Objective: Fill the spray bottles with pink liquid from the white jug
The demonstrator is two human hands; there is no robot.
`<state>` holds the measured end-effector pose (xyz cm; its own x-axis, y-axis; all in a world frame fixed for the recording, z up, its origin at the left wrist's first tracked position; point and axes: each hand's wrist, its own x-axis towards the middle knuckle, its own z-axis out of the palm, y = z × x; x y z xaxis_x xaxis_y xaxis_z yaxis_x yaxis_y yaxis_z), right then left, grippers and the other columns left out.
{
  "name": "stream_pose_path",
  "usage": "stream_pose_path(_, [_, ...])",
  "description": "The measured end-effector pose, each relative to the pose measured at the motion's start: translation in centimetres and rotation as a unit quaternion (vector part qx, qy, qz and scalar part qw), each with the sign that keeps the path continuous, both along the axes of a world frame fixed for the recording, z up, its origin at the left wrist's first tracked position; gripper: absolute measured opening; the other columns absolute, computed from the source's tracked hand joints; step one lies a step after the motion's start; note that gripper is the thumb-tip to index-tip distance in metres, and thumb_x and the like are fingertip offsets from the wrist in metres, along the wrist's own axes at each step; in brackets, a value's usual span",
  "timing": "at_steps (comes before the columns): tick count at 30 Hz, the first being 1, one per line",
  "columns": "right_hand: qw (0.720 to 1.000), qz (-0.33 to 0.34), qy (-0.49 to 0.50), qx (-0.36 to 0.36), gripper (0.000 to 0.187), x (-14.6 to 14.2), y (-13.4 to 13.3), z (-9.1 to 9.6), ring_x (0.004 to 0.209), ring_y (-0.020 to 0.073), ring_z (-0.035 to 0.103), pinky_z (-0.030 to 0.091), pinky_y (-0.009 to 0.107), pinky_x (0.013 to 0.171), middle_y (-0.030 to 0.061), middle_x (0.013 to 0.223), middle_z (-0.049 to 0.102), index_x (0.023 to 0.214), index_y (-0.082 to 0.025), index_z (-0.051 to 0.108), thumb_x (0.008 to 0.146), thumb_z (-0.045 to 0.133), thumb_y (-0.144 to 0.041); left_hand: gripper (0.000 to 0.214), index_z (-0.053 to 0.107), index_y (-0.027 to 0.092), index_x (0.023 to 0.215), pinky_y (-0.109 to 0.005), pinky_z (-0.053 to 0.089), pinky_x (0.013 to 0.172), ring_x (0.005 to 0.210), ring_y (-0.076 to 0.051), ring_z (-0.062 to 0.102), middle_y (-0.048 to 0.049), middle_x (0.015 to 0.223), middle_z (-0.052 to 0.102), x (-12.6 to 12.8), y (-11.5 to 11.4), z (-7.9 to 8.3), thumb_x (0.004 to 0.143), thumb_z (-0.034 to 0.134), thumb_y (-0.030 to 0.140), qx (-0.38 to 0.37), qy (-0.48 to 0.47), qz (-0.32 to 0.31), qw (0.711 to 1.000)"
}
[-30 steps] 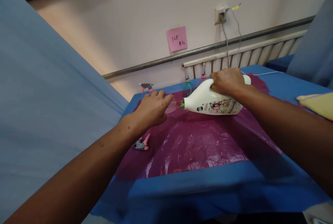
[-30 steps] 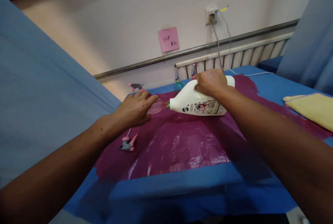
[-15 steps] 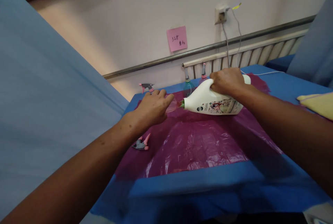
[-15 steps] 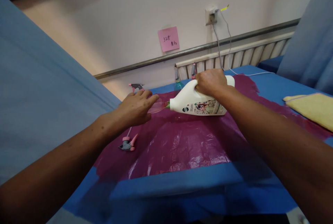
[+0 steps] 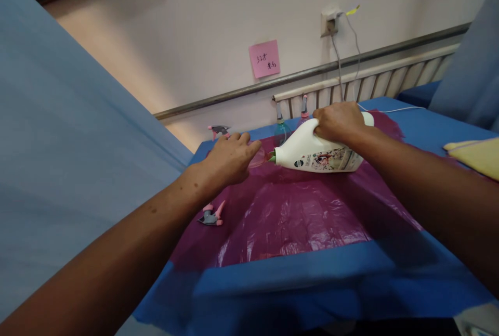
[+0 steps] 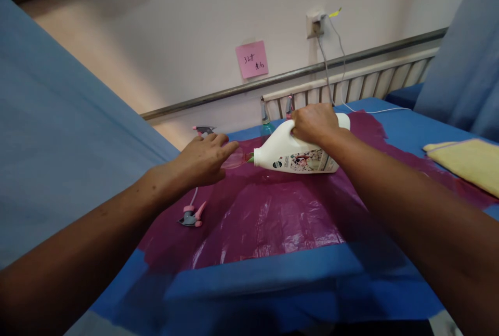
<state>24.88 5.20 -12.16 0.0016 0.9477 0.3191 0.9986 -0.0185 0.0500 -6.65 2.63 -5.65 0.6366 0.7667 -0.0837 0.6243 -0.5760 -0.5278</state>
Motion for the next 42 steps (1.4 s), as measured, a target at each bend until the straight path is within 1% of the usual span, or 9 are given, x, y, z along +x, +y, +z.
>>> stream_pose_path(8, [1.0,-0.003,0.018,-0.012,0.044,0.1,0.2,0.0,0.11,0.039,0.075,0.049,0.047,0.094,0.0178,0.114,0.083,0.13,-0.025,0.085,0.098,0.061,-0.043,0.062,0.063,0.022,0.152,-0.048,0.052,0.096,0.123,-0.038,0.065,-0.0188,0.141,0.069,0.3,0.3,0.5,0.091,0.07,0.013,0.002,0.025,-0.005,1.0])
stream_pose_path(14, [0.999,0.002,0.032,-0.021,0.039,0.0,0.3,0.0,0.106,0.0369,0.075,0.048,0.046,0.093,0.0171,0.114,0.082,0.126,-0.025,0.085,0.099,0.063,-0.041,0.059,0.067,0.022,0.15,-0.049,0.05,0.097,0.123,-0.04,0.065,-0.0183,0.139,0.069,0.3,1.1,0.3,0.091,0.072,0.014,-0.001,0.023,-0.032,0.999])
stream_pose_path(19, [0.999,-0.002,0.042,-0.018,0.04,0.0,0.4,-0.1,0.106,0.0354,0.074,0.048,0.046,0.094,0.0165,0.114,0.082,0.128,-0.026,0.085,0.097,0.067,-0.044,0.064,0.065,0.024,0.153,-0.048,0.048,0.098,0.124,-0.04,0.065,-0.0176,0.139,0.069,0.6,1.3,0.4,0.091,0.073,0.013,0.012,0.04,-0.051,0.998])
stream_pose_path(21, [0.999,0.0,0.038,-0.017,0.041,0.0,0.4,-0.1,0.105,0.0356,0.074,0.047,0.046,0.094,0.0168,0.113,0.082,0.128,-0.026,0.085,0.097,0.065,-0.044,0.064,0.065,0.024,0.154,-0.048,0.048,0.097,0.125,-0.039,0.064,-0.0175,0.14,0.069,1.0,1.2,0.6,0.091,0.073,0.013,0.017,0.052,-0.056,0.997])
stream_pose_path(26, [1.0,0.002,0.023,-0.013,0.043,0.0,0.3,-0.1,0.104,0.0358,0.073,0.047,0.046,0.092,0.0171,0.109,0.082,0.128,-0.026,0.085,0.097,0.062,-0.044,0.054,0.066,0.024,0.147,-0.045,0.047,0.094,0.122,-0.036,0.064,-0.016,0.137,0.069,2.2,0.4,1.4,0.095,0.07,0.011,0.036,0.091,-0.083,0.992])
stream_pose_path(29, [1.0,0.0,0.022,-0.009,0.043,0.1,0.3,-0.1,0.104,0.0364,0.073,0.047,0.046,0.092,0.0169,0.108,0.082,0.127,-0.026,0.086,0.096,0.064,-0.045,0.045,0.069,0.024,0.141,-0.045,0.045,0.094,0.121,-0.035,0.063,-0.0153,0.132,0.07,2.9,-0.1,1.8,0.098,0.067,0.01,0.044,0.088,-0.113,0.989])
stream_pose_path(33, [1.0,-0.002,0.021,0.0,0.044,0.3,0.3,-0.1,0.105,0.036,0.074,0.049,0.045,0.091,0.0161,0.107,0.082,0.13,-0.026,0.086,0.096,0.064,-0.044,0.034,0.073,0.025,0.132,-0.045,0.043,0.094,0.119,-0.034,0.062,-0.0144,0.128,0.07,3.6,-0.3,2.3,0.1,0.068,0.013,0.048,0.085,-0.14,0.985])
stream_pose_path(37, [1.0,-0.002,0.022,0.003,0.044,0.6,0.2,-0.2,0.105,0.0363,0.073,0.048,0.045,0.09,0.0173,0.109,0.082,0.129,-0.025,0.085,0.097,0.062,-0.043,0.033,0.072,0.027,0.133,-0.044,0.043,0.094,0.119,-0.033,0.061,-0.0138,0.127,0.069,3.9,0.0,2.5,0.102,0.066,0.015,0.064,0.095,-0.151,0.982])
stream_pose_path(42, [0.999,-0.003,0.043,-0.007,0.041,0.7,0.2,-0.1,0.106,0.0353,0.073,0.048,0.045,0.093,0.0164,0.114,0.082,0.128,-0.025,0.085,0.098,0.066,-0.045,0.035,0.074,0.027,0.132,-0.045,0.043,0.097,0.12,-0.034,0.061,-0.0137,0.127,0.069,4.2,0.2,2.5,0.099,0.069,0.014,0.055,0.084,-0.158,0.982])
